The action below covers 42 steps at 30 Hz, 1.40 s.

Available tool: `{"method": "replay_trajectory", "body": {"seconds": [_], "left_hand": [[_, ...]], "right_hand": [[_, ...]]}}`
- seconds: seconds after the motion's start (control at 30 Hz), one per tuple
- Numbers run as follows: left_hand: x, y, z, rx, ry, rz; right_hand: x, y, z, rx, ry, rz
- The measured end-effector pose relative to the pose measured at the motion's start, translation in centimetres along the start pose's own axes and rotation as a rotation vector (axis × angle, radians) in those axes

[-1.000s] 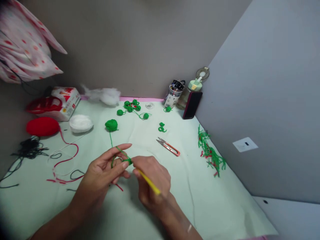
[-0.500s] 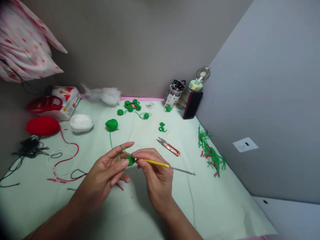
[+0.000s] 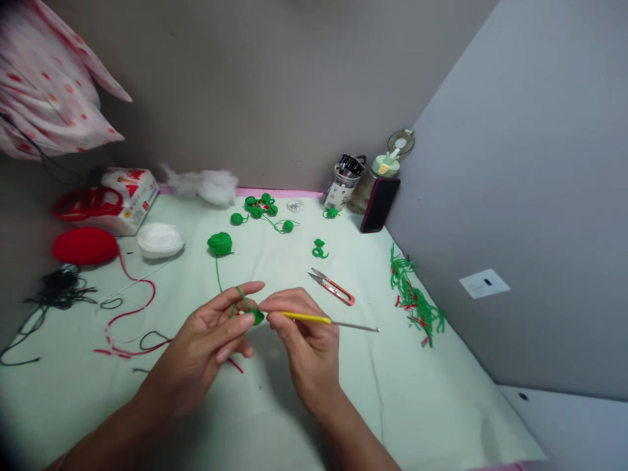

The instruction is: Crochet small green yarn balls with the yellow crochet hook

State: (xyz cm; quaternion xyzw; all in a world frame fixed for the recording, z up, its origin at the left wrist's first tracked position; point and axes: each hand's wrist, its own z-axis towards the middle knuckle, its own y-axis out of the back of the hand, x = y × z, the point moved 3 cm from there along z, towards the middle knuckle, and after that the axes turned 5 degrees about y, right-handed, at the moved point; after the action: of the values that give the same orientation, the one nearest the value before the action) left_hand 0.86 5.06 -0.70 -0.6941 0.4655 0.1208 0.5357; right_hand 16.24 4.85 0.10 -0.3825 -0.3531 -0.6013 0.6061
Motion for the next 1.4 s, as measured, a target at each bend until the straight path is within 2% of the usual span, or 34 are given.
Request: {"method": "replay_trajectory", "body": {"seconds": [0.1, 0.2, 0.33, 0.43, 0.5, 0.6, 0.67, 0.87, 0.97, 1.07, 1.2, 1.27, 1.4], "left_hand": [[0.2, -0.3, -0.1, 0.032, 0.053, -0.017], [0.0, -0.4, -0.2, 0.054, 0.105, -0.072], [-0.3, -0.1, -0.2, 0.076, 0.178, -0.155], [-0.2, -0.2, -0.3, 0.103, 0.167, -0.148], [0.0, -0.2, -0.2, 0.093, 0.102, -0.088], [0.3, -0.2, -0.1, 0.057, -0.014, 0.045], [0.4, -0.1, 0.0, 0.037, -0.044, 0.095], [0.0, 0.1, -0.1, 0.009, -0.041, 0.098], [0.0, 0.3, -0.2, -0.001, -0.033, 0.104], [0.1, 0.6, -0.2, -0.035, -0.047, 0.138], [0.2, 0.5, -0.3, -0.086, -0.114, 0.157], [0.1, 0.3, -0.5, -0.116, -0.157, 0.142], [0.1, -0.1, -0.8, -0.169, -0.186, 0.137]], "right_hand": [[-0.1, -0.1, -0.3, 0.000, -0.006, 0.012], [-0.4, 0.0, -0.3, -0.034, -0.067, 0.121], [-0.8, 0.4, 0.3, -0.141, -0.219, 0.308], [-1.0, 0.2, 0.6, -0.144, -0.334, 0.423], [-0.9, -0.1, 0.5, -0.094, -0.319, 0.412], [-0.5, -0.3, 0.1, -0.035, -0.158, 0.180], [-0.4, -0.1, -0.2, -0.049, -0.081, 0.065], [-0.6, 0.2, 0.2, -0.102, -0.205, 0.267], [-0.4, 0.1, 0.3, -0.094, -0.213, 0.290], [0.1, 0.2, -0.2, -0.072, -0.109, 0.130], [0.9, 0.1, -1.4, 0.007, 0.187, -0.222], [1.2, -0.2, -1.6, 0.058, 0.330, -0.322], [1.6, -0.5, -1.6, 0.103, 0.433, -0.419]]}}
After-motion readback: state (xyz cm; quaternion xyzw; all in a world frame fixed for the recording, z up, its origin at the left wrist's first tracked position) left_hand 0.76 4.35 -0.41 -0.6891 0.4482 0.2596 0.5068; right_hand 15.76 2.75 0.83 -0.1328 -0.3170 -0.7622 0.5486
